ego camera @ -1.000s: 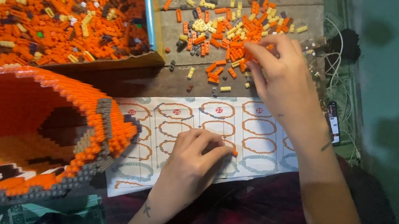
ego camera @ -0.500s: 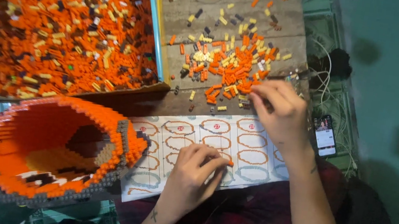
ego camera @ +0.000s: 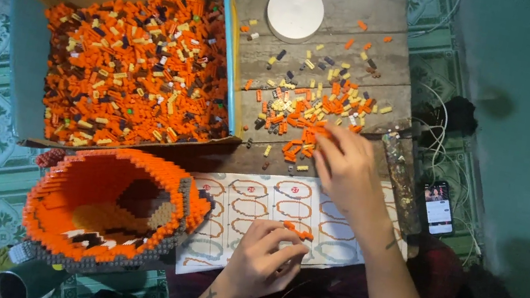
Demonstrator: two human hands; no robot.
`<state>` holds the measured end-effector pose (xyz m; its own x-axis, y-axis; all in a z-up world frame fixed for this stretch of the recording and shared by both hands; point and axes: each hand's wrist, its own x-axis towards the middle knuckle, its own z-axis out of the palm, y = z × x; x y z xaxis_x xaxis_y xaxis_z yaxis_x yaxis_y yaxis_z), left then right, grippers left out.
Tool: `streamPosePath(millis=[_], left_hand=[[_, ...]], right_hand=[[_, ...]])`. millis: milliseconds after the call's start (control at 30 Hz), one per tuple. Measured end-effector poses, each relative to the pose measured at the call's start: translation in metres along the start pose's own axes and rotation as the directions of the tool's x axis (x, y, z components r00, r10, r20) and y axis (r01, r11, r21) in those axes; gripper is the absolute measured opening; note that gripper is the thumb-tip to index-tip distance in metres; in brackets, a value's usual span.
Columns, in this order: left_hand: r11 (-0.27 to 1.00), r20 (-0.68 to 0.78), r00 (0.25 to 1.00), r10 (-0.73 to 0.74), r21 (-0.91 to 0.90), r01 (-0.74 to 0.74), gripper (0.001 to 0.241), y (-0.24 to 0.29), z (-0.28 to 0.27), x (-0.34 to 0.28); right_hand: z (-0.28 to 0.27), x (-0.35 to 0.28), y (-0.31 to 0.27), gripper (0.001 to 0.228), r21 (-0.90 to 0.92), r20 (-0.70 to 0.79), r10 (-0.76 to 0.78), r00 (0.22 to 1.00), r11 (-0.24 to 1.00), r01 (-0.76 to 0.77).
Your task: The person sorts small orange and yellow plastic pieces from a box and assembles them into a circular pattern on a paper template. They repeatedly pick pieces, connect them by hand, and place them onto the template to form a decorative craft.
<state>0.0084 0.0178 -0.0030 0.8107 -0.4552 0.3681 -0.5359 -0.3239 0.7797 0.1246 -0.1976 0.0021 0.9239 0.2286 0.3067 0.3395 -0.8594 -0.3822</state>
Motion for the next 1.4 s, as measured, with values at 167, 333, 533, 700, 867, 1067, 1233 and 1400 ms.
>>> streamPosePath(millis=[167,333,533,700,867,1067,1233,1400], left_hand=[[0.999,-0.011,1.0,-0.029,-0.021,0.028,0.033,-0.003,0.004,-0.004],[0.999,-0.032,0.999,-0.022,-0.026,0.021,0.032,-0.002,0.002,0.0],[1.0,-0.031,0.999,-0.019,0.011,0.019,0.036,-0.003,0.006,-0.003],[0.97,0.12,0.964,0.238,0.021,-0.242,0.015,0.02,-0.01,0.007],[0.971,0.344,0.91,0.234,-0.125,-0.203,0.021,0.02,-0.073,-0.034],[0.983,0.307,0.94,-0.15,0.151,0.108,0.004,0.04,-0.223,0.04],[0.826,0.119,0.921,-0.37,0.497,0.268,0.019,-0.025,-0.254,0.127],[0.808,0.362,0.777,-0.514,0.509,0.297,0.03,-0.122,-0.25,0.155]], right_hand=[[-0.018,-0.024,-0.035,0.037,0.12,-0.015,-0.082,0.997,0.989,0.083],[-0.024,-0.05,-0.041,0.032,0.202,-0.017,-0.044,0.999,0.978,0.047],[-0.008,-0.067,-0.019,0.038,0.151,-0.016,0.079,0.997,0.986,-0.076],[0.007,-0.071,-0.026,0.049,0.162,0.055,0.057,0.997,0.985,-0.065],[0.013,-0.076,-0.02,0.048,0.204,0.06,0.101,0.993,0.973,-0.112],[0.014,-0.079,-0.022,0.042,0.22,0.07,0.118,0.991,0.967,-0.131],[0.016,-0.083,-0.019,0.045,0.22,0.051,0.135,0.99,0.965,-0.143],[0.013,-0.081,-0.022,0.043,0.181,0.044,0.158,0.986,0.97,-0.164]])
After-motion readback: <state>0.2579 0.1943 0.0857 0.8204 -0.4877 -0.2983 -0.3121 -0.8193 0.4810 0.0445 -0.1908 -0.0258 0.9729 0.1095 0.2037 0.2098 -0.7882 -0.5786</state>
